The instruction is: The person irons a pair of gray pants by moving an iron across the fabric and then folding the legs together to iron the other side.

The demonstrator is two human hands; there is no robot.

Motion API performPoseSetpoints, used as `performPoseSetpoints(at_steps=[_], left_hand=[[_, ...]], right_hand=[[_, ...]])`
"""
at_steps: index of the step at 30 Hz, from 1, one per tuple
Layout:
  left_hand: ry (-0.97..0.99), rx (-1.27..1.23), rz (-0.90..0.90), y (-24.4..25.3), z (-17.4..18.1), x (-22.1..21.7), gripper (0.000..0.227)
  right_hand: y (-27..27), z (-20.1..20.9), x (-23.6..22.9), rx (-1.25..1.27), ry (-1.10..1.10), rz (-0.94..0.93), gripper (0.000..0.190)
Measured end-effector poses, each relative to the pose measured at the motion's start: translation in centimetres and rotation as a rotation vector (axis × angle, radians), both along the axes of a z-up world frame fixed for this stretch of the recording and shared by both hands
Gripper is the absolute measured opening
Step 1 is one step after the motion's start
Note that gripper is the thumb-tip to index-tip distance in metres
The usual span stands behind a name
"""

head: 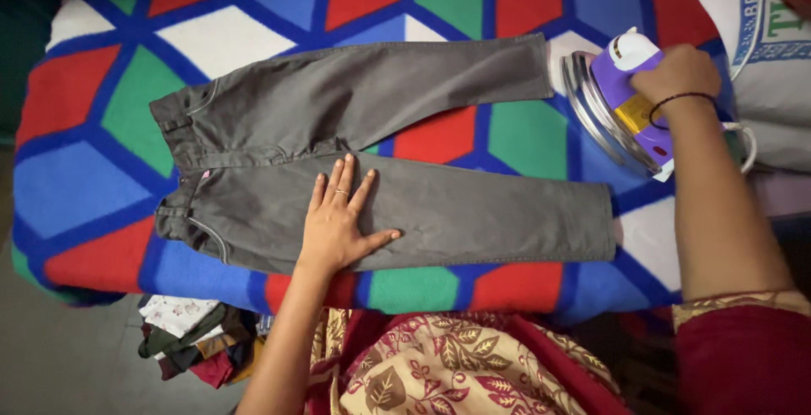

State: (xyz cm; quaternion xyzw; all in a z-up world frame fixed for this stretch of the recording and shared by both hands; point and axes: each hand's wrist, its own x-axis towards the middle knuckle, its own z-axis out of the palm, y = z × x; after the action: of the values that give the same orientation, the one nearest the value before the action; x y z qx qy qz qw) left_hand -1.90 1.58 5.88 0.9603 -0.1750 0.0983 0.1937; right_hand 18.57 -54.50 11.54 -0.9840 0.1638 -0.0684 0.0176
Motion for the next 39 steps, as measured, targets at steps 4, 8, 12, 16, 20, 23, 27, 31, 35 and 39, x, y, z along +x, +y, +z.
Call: performPoseSetpoints(at_steps=[4, 8, 12, 16, 20, 23, 27, 31, 35, 39], left_hand=[[-0.011, 0.036, 0.007, 0.1, -0.5, 0.0, 0.110], [-0.003, 0.054, 0.012, 0.0, -0.4, 0.2, 0.108], [0.006, 0.063, 0.002, 0.0, -0.2, 0.2, 0.107], [0.006, 0.061, 0.008, 0.0, 0.0, 0.2, 0.106], [0.019, 0.060, 0.013, 0.0, -0.1, 0.2, 0.107], [0.005, 0.054, 0.017, 0.0, -0.3, 0.1, 0.106], [-0.029, 0.050, 0.011, 0.0, -0.4, 0.0, 0.108], [-0.010, 0.025, 0.009, 0.1, -0.2, 0.0, 0.117], [-0.004, -0.083, 0.004, 0.2, -0.2, -0.1, 0.129], [-0.070, -0.161, 0.009, 1.3, -0.3, -0.5, 0.118]], right_hand=[[-0.4, 0.7, -0.1, 0.057, 0.053, 0.084, 0.041], [0.6, 3.1, -1.2, 0.036, 0.137, 0.075, 0.048], [2.2, 5.6, -4.5, -0.163, 0.173, 0.140, 0.044], [2.8, 8.8, -10.4, -0.229, 0.056, 0.208, 0.045], [5.1, 9.5, -16.5, -0.172, -0.072, 0.278, 0.041], [8.7, 8.1, -19.1, 0.040, -0.093, 0.356, 0.044], [14.5, 6.0, -20.9, 0.036, 0.012, 0.467, 0.041], [18.8, 4.8, -21.1, 0.067, 0.026, 0.549, 0.046], [21.5, 4.7, -20.8, 0.042, 0.056, 0.531, 0.037], [24.2, 4.6, -20.3, 0.112, -0.068, 0.584, 0.032]])
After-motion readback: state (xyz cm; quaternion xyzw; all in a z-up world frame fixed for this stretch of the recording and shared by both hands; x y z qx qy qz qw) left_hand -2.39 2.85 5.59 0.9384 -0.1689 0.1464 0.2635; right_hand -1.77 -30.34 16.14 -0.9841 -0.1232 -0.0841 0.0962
